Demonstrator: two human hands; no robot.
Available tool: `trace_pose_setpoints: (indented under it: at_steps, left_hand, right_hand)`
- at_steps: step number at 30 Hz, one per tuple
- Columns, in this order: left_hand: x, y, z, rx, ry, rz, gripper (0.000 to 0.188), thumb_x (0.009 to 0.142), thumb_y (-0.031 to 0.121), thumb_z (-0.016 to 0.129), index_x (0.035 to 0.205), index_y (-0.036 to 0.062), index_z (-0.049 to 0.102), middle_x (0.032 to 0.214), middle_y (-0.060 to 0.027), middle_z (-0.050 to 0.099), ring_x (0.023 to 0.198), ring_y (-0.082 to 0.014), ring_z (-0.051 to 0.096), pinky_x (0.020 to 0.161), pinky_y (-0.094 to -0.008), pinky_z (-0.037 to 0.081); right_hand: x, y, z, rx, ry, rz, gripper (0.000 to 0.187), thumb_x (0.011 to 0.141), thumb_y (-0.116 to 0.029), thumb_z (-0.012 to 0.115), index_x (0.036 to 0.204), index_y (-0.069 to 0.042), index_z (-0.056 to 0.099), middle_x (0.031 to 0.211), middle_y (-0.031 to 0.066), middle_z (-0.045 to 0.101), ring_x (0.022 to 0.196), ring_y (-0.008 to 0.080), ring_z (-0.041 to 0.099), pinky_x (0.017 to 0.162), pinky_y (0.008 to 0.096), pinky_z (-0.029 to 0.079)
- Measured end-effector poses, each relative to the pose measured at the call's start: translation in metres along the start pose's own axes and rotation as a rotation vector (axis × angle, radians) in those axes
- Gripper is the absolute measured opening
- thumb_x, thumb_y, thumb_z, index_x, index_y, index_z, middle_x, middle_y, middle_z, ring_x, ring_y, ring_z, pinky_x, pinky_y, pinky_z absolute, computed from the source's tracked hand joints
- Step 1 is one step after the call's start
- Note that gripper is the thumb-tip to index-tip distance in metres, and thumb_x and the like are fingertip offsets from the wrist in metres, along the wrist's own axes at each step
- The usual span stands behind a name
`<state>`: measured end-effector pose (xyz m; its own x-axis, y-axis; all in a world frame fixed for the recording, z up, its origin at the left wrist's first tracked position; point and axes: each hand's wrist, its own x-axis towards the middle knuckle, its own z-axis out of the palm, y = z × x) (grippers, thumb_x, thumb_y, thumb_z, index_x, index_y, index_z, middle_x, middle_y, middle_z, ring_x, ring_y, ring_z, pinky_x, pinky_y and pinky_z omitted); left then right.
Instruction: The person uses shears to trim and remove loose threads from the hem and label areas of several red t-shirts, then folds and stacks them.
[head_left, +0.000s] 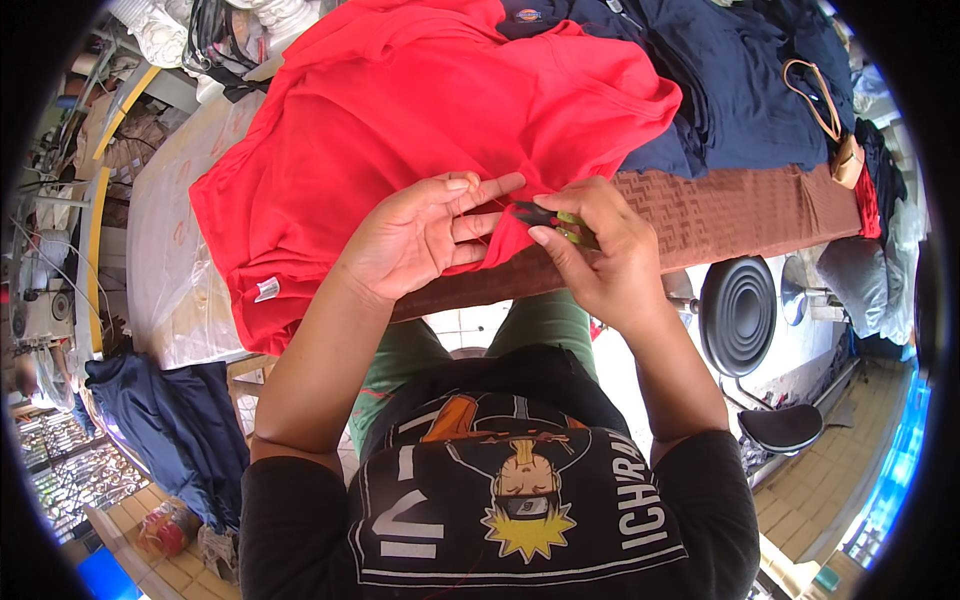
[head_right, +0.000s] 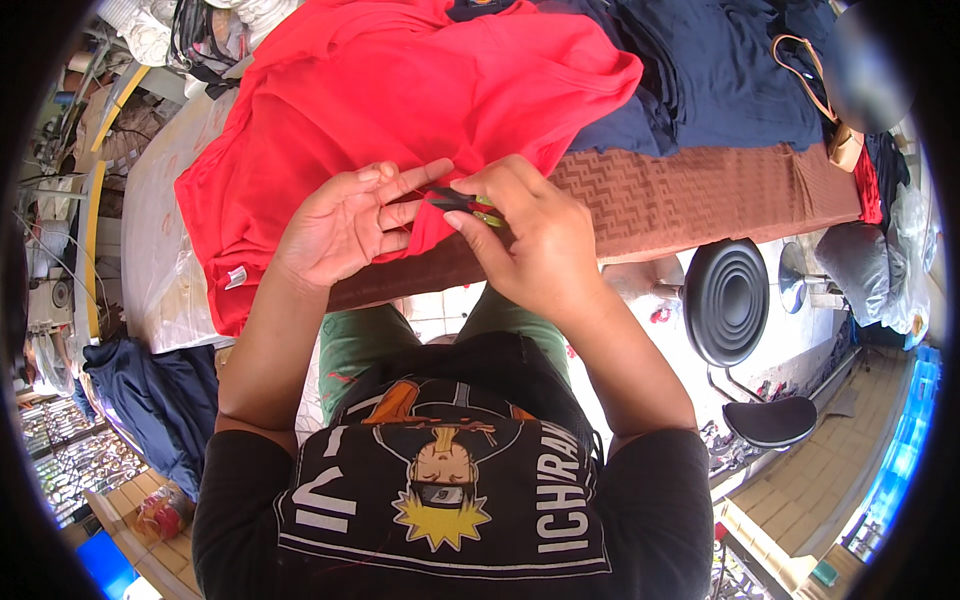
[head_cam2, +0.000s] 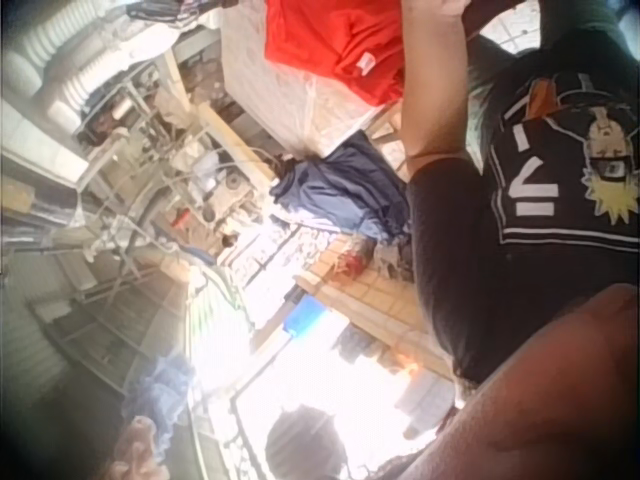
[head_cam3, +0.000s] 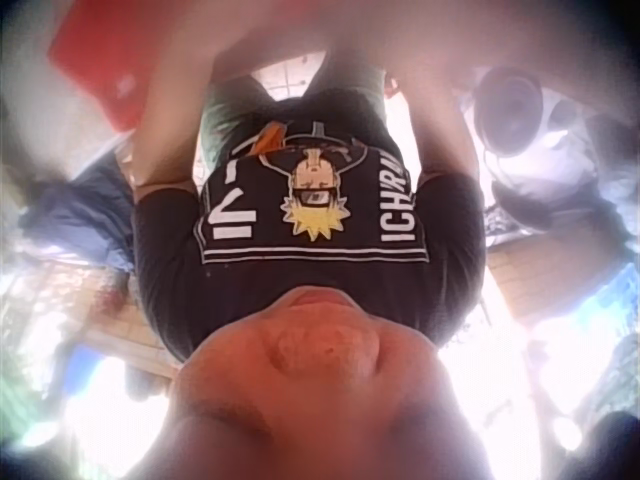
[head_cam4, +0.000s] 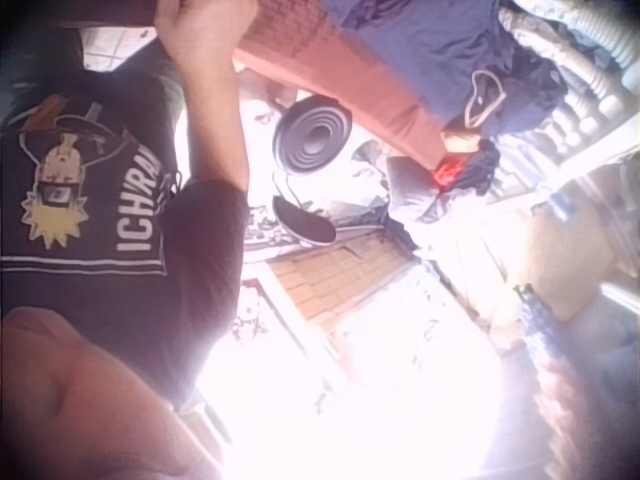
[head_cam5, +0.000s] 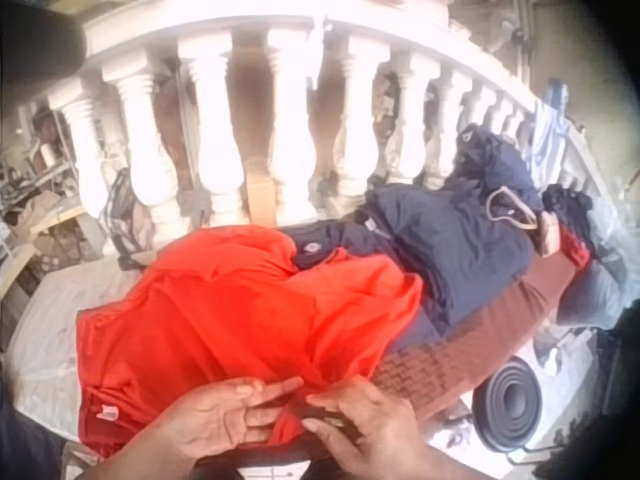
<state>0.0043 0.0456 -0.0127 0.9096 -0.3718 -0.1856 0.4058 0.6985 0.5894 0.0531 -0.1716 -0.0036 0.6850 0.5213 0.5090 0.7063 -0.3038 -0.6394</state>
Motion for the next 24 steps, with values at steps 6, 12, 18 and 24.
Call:
trace_pose_setpoints:
  at_steps: [6,12,18,24]
  left_hand:
    - [-0.003,0.003,0.004,0.013,-0.038,-0.005,0.019,0.094,0.026,0.054,0.096,0.0101,0.064,0.146,-0.0192,0.039,0.12,-0.025,0.052,0.096,-0.0363,0.045]
    - [-0.067,0.033,0.064,1.921,-0.108,0.133,0.021,0.088,0.027,0.065,0.089,0.0071,0.071,0.142,-0.0128,0.047,0.133,-0.0345,0.042,0.107,-0.0443,0.033]
    - [-0.06,0.013,0.068,1.9,-0.066,0.219,0.016,0.082,0.019,0.069,0.094,0.0089,0.068,0.127,-0.0087,0.058,0.122,-0.0291,0.05,0.103,-0.0402,0.035]
    - [-0.019,-0.043,0.038,1.912,0.107,0.155,0.012,0.082,0.016,0.068,0.092,0.0089,0.067,0.1,-0.0083,0.066,0.102,-0.027,0.06,0.097,-0.0419,0.04]
  right_hand:
    - [-0.001,-0.002,0.005,-0.065,-0.009,-0.052,0.017,0.078,-0.012,0.074,0.091,-0.005,0.065,0.083,0.0079,0.062,0.064,0.0246,0.063,0.056,0.033,0.05]
    - [0.004,-0.002,-0.023,-0.074,0.109,0.024,0.019,0.08,-0.013,0.073,0.096,-0.004,0.066,0.083,0.0099,0.062,0.07,0.0222,0.064,0.058,0.0318,0.05]
    - [0.027,-0.009,-0.079,-0.302,0.011,-0.141,0.022,0.081,-0.014,0.072,0.1,-0.005,0.064,0.088,0.01,0.061,0.073,0.0274,0.064,0.061,0.0362,0.051]
    - [0.052,-0.009,-0.134,-0.663,-0.03,-0.315,0.025,0.079,-0.015,0.072,0.101,-0.006,0.062,0.094,0.0097,0.061,0.078,0.0317,0.062,0.064,0.0354,0.05]
